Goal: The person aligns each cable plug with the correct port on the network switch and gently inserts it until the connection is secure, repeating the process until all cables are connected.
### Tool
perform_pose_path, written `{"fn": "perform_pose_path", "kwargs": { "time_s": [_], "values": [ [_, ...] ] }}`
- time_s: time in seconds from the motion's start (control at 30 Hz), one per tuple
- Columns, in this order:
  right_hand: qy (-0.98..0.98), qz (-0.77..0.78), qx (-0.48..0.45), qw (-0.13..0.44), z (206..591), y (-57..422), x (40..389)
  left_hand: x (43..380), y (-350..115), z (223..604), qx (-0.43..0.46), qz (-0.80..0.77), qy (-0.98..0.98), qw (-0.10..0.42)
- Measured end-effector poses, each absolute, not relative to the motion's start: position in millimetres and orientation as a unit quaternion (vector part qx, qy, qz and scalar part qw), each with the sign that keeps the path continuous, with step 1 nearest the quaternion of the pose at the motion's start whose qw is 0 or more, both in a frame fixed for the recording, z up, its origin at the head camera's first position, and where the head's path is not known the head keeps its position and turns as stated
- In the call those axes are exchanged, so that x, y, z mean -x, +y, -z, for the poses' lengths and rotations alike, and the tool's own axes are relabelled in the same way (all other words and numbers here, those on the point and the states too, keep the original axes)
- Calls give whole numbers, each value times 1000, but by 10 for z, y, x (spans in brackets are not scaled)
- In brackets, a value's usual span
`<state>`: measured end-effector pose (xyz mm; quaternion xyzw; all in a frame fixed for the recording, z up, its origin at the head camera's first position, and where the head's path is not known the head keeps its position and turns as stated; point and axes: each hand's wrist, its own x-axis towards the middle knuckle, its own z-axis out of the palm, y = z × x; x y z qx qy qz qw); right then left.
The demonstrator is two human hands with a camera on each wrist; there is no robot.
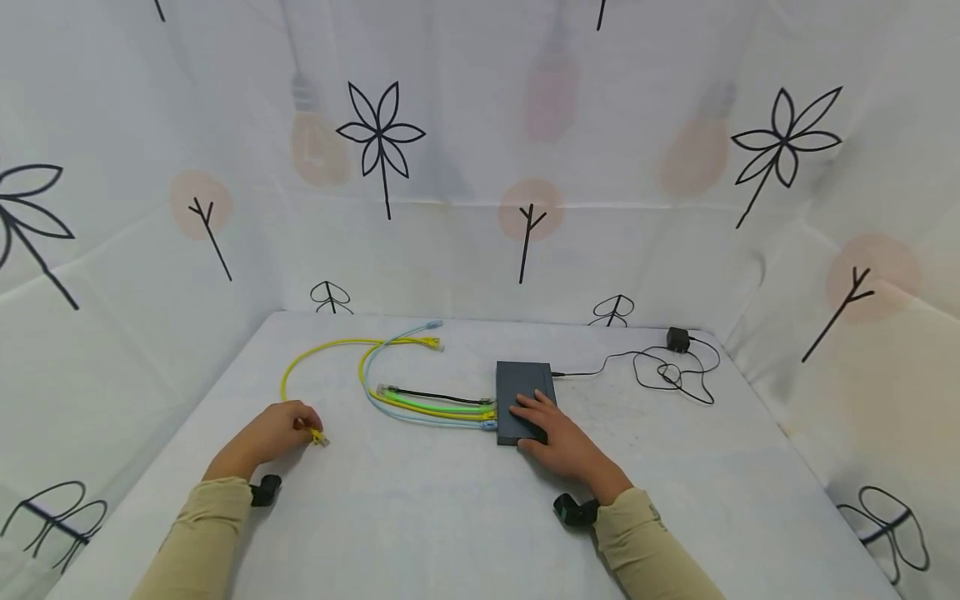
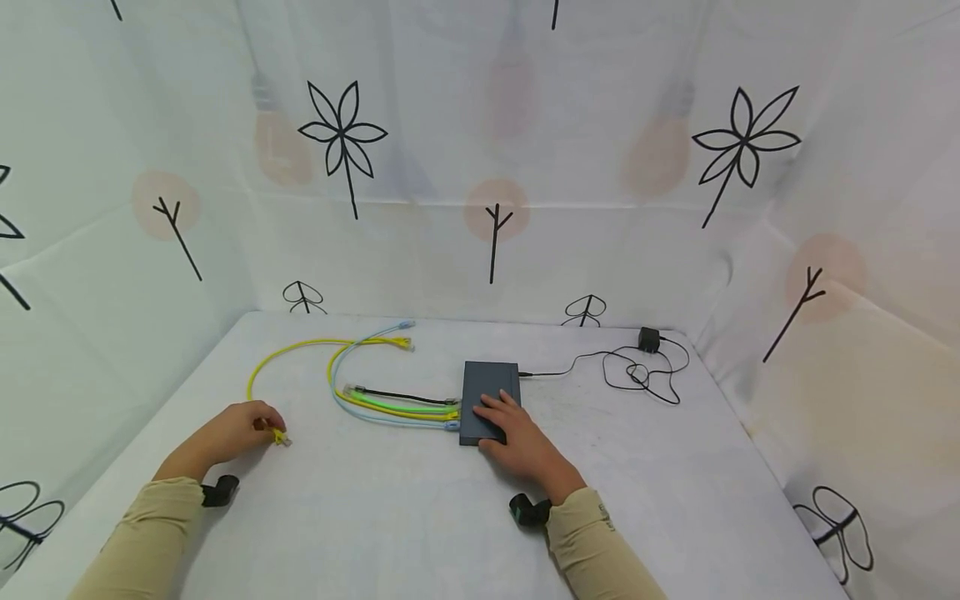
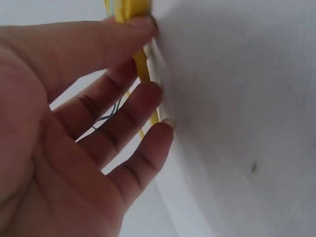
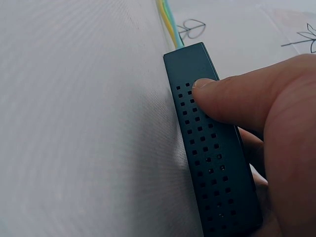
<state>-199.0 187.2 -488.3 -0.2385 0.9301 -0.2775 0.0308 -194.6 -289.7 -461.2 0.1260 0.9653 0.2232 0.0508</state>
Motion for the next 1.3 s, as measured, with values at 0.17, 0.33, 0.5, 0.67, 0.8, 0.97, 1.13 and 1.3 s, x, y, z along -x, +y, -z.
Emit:
{"fn": "perform_pose_path", "kwargs": {
  "time_s": [0.17,0.33,0.5,0.67,0.8,0.97,1.13,1.3],
  "values": [
    [929,282,238,32,4883,1873,1987,1964,-2837,4612,-112,-234,964,55],
    [928,283,239,32,4877,1877,1984,2013,-2796,4618,-132,-228,965,8],
    [927,284,243,25,4880,1878,1985,2047,-2760,4610,-172,-222,958,-53],
    [925,289,245,24,4877,1871,1985,2040,-2704,4577,-146,-246,958,-28],
    [925,289,245,25,4885,1868,1989,2030,-2657,4560,-132,-267,955,-7],
    [925,288,248,21,4902,1878,1998,2035,-2603,4553,-127,-286,950,-8],
    [925,288,246,23,4903,1886,2000,2064,-2559,4548,-124,-299,946,-16],
    [927,284,242,29,4895,1881,1998,2091,-2522,4536,-131,-300,944,-48]
  ]
}}
